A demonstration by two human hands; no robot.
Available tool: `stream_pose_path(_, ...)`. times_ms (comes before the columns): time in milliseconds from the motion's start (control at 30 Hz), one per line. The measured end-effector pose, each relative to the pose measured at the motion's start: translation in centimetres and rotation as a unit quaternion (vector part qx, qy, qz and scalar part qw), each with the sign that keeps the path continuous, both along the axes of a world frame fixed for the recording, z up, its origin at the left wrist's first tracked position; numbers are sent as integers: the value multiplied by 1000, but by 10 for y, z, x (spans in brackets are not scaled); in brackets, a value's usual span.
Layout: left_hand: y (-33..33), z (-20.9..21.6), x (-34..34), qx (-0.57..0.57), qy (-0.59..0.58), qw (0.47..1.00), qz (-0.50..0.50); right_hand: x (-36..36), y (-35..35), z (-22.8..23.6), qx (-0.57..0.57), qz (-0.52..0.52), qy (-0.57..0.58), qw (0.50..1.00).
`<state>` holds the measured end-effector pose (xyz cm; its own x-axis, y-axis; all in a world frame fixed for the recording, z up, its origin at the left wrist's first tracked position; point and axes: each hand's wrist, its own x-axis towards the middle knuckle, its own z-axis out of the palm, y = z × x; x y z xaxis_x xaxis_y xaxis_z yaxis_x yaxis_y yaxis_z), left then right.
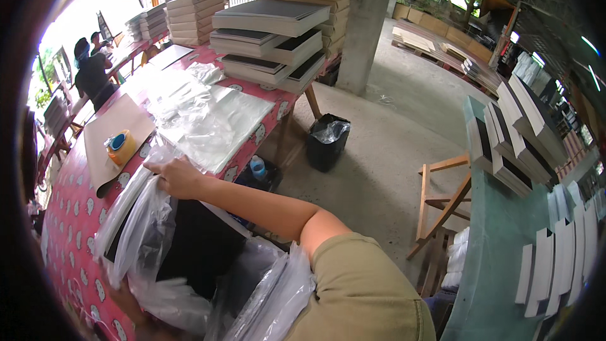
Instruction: The person places printed pictures into plastic sleeves and then inserts them into a stack of folders or books on a table.
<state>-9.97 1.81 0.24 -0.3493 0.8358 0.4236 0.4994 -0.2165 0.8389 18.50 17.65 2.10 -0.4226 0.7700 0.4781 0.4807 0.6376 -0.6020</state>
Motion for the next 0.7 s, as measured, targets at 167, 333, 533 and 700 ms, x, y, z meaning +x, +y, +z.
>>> stream_pose_path(167,7,-10,1,58,264,961,54,10,-19,-12,66,-36,-109,991)
stream_pose_path(333,-32,-30,-21,2,252,962,103,62,-61,11,-16,56,119,991)
stream_pose_path(533,-65,33,15,-264,-380,859,-221,73,-48,28,-546,241,219,772)
stream_pose_path(700,-69,-82,-11,-379,-301,860,-161,91,-61,-62,-611,176,322,701)
